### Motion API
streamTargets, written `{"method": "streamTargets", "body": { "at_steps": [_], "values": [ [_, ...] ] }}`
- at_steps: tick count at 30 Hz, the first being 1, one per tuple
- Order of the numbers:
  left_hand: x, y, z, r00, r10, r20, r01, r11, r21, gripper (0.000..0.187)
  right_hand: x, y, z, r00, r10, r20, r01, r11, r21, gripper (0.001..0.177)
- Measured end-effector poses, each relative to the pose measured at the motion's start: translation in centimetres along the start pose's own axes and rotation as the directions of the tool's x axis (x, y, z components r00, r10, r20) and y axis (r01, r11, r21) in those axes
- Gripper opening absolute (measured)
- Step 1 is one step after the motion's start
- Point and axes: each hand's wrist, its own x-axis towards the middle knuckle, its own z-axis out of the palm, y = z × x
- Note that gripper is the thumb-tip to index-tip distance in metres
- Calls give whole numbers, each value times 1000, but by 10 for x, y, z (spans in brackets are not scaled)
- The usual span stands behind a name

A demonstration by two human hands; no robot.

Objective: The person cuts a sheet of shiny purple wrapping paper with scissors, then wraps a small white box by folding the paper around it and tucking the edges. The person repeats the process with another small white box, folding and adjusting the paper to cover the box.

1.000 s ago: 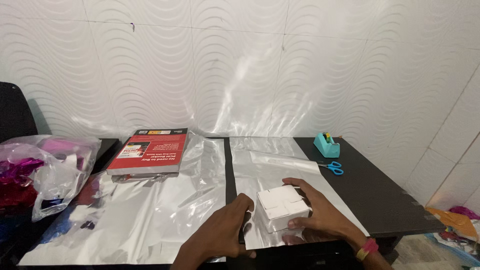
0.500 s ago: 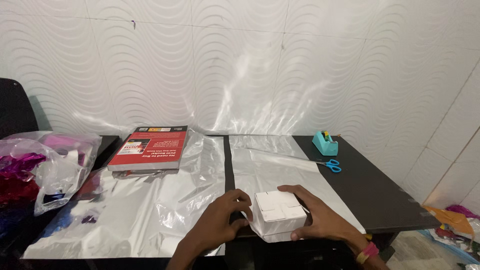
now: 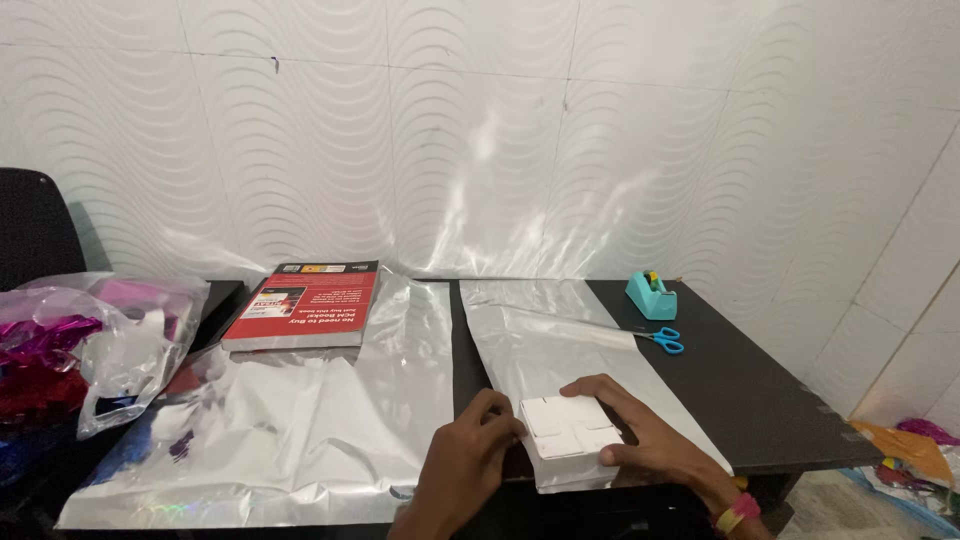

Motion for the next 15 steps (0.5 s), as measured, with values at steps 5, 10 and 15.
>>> {"method": "streamTargets", "body": {
  "at_steps": [5,10,15],
  "values": [
    [2,9,16,994,-47,-98,27,979,-203,14,-1,-1,4,994,99,-38,-91,982,166,105],
    [0,19,29,978,-118,-171,73,966,-248,19,-4,-11,5,996,59,-65,-57,998,36,100],
    [0,22,34,937,-328,-124,263,892,-368,30,-7,-13,3,998,15,-63,-13,999,38,98]
  ]
}}
